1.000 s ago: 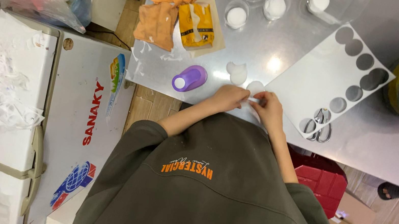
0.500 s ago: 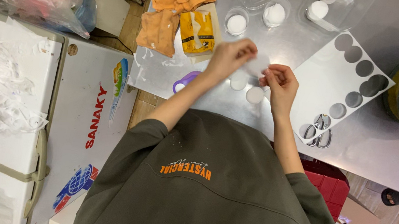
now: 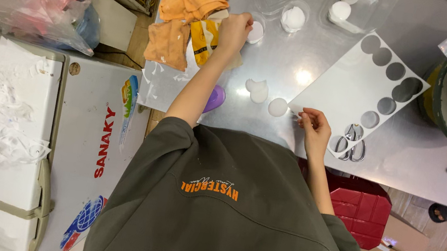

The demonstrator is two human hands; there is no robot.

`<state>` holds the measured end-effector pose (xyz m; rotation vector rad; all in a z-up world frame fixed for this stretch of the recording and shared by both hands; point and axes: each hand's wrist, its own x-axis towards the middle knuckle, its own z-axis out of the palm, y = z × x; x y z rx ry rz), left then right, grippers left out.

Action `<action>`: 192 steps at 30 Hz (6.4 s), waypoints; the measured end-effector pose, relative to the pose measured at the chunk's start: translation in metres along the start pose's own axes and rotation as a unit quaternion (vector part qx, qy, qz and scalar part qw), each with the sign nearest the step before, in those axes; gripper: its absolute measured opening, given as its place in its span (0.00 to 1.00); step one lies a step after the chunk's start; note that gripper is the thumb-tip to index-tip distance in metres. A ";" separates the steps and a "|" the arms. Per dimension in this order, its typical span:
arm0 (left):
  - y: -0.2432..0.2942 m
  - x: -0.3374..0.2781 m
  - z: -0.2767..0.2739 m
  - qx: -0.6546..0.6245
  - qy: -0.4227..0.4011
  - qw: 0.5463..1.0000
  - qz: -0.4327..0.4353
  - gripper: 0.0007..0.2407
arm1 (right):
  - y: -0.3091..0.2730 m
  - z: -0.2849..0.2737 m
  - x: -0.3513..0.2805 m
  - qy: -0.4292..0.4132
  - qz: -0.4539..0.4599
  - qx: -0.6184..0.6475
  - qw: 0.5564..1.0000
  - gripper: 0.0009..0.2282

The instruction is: The person uses a purple hole puncher to cut circular stickers from a sheet of white adhesive paper, then peels the stickers and places them onto white plastic lids of containers.

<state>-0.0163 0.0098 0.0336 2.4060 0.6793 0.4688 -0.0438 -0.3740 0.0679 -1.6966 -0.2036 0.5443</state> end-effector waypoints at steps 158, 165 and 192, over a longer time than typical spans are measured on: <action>-0.218 -0.263 -0.182 -0.525 -0.064 0.821 -0.212 0.13 | -0.028 0.379 -0.119 -0.215 0.110 -0.113 0.964 0.13; -0.210 -0.266 -0.202 -0.513 -0.033 0.825 -0.235 0.15 | -0.008 0.352 -0.118 -0.202 0.129 -0.133 0.962 0.15; 0.056 0.070 0.071 -0.225 -0.082 0.968 -0.072 0.07 | 0.046 -0.019 -0.153 0.249 0.093 0.024 0.964 0.10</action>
